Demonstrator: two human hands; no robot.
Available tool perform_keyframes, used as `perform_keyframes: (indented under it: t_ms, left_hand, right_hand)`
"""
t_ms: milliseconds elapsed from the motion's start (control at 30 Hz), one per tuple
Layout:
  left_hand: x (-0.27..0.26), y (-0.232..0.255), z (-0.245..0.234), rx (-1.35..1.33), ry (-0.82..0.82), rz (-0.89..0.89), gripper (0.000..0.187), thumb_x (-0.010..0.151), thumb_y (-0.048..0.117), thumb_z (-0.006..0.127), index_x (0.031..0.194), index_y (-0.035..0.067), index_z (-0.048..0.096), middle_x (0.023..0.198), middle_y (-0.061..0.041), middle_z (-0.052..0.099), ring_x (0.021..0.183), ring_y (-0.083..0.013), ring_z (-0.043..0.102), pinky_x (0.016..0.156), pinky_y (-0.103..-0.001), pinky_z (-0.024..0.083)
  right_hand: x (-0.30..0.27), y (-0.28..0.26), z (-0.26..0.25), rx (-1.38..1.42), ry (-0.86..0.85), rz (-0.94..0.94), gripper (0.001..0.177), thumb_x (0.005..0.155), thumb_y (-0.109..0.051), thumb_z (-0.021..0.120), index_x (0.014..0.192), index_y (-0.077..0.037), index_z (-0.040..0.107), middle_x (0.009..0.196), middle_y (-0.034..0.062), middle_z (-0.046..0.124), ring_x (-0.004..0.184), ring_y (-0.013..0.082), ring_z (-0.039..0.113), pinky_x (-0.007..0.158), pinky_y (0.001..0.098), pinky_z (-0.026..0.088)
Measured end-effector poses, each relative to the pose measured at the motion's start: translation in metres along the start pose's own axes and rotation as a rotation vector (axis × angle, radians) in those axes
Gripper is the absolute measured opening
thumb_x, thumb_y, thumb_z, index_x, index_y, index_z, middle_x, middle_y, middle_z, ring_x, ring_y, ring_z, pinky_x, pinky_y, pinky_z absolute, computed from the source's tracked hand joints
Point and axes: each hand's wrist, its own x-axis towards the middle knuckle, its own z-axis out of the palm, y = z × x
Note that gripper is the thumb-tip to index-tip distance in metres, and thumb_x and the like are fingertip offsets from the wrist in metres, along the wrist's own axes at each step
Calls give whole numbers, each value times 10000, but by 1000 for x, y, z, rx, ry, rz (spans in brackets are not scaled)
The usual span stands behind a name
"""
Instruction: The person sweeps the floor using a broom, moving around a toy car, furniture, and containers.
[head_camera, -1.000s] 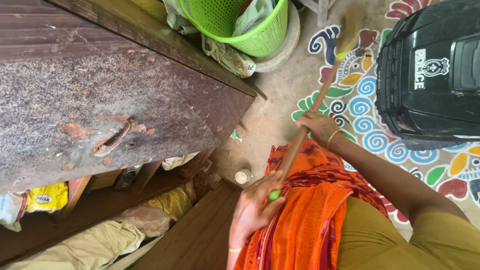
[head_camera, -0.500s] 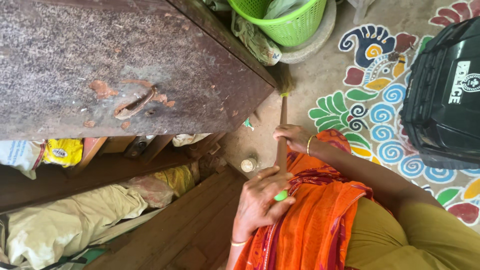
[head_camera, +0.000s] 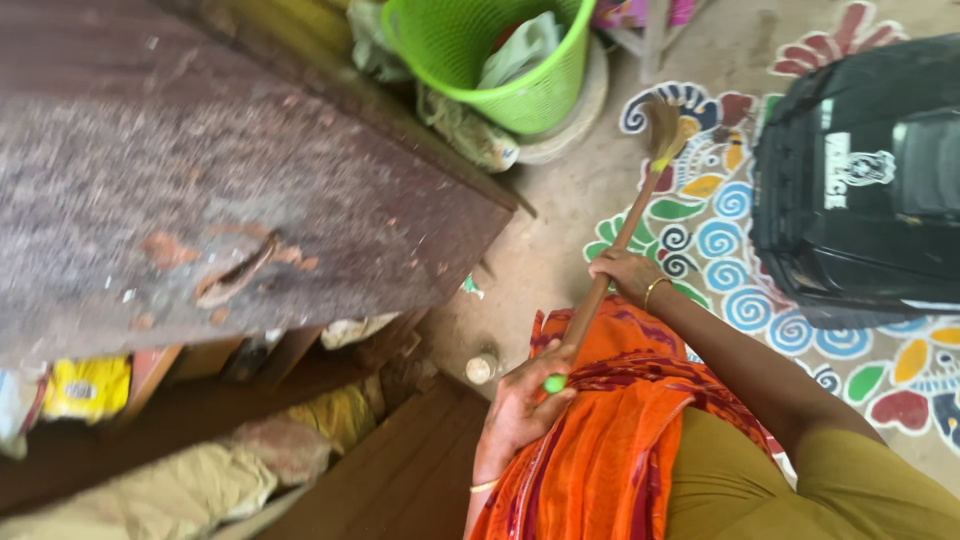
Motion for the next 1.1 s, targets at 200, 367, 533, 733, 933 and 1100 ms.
perform_keyframes:
  t_ms: [200, 367, 533, 733, 933, 1100]
  left_hand:
    - [-2, 13, -19, 132, -21, 156, 314, 805, 41, 848, 1067, 32, 677, 1340, -183, 713, 1329, -375, 644, 1090, -439, 560]
    - [3, 54, -34, 90, -79, 170, 340, 700, 72, 887, 981, 30, 700, 1170, -146, 784, 1206, -363, 728, 1062, -458, 569]
    - [10, 60, -28, 164, -114, 122, 335, 704, 107, 886, 965, 38, 689, 1139, -119, 796, 1176, -350, 745, 1041, -435, 582]
    - [14, 33, -6, 75, -69, 107, 367, 790, 81, 865, 1090, 22, 662, 1289, -159, 735, 1283, -381, 664, 1086, -446, 539]
    - [9, 32, -9, -1, -141, -250, 502, 786, 86, 818, 1255, 69, 639, 1262, -122, 736, 1153, -289, 746, 1006, -387, 586]
    - [-6, 42, -33, 90, 15, 39, 341, 793, 102, 859, 1078, 42, 681, 1290, -192, 737, 1227, -352, 724, 1013, -443, 588]
  right_hand:
    - [-8, -30, -17, 41, 121, 44, 76, 957, -100, 631, 943, -173, 645, 1028, 46, 682, 885, 255, 702, 769, 330, 595]
    - [-21, -55, -14, 172, 232, -159, 196, 852, 9, 629, 957, -155, 655, 1008, 75, 684, 882, 283, 698, 719, 357, 579]
    - [-25, -58, 4, 347, -109, 124, 201, 897, -5, 584, 980, -170, 661, 957, 34, 680, 735, 209, 721, 631, 329, 588]
    - [-27, -37, -16, 232, 4, -58, 146, 853, -44, 648, 918, -173, 674, 902, 26, 684, 792, 205, 705, 696, 331, 579]
    - [-21, -16, -25, 18, -11, 71, 143, 905, -63, 603, 881, -190, 663, 971, 3, 689, 874, 241, 698, 750, 354, 589]
    - [-12, -41, -21, 57, 184, -61, 207, 840, -23, 631, 980, -171, 668, 1026, 64, 675, 943, 312, 688, 764, 406, 575]
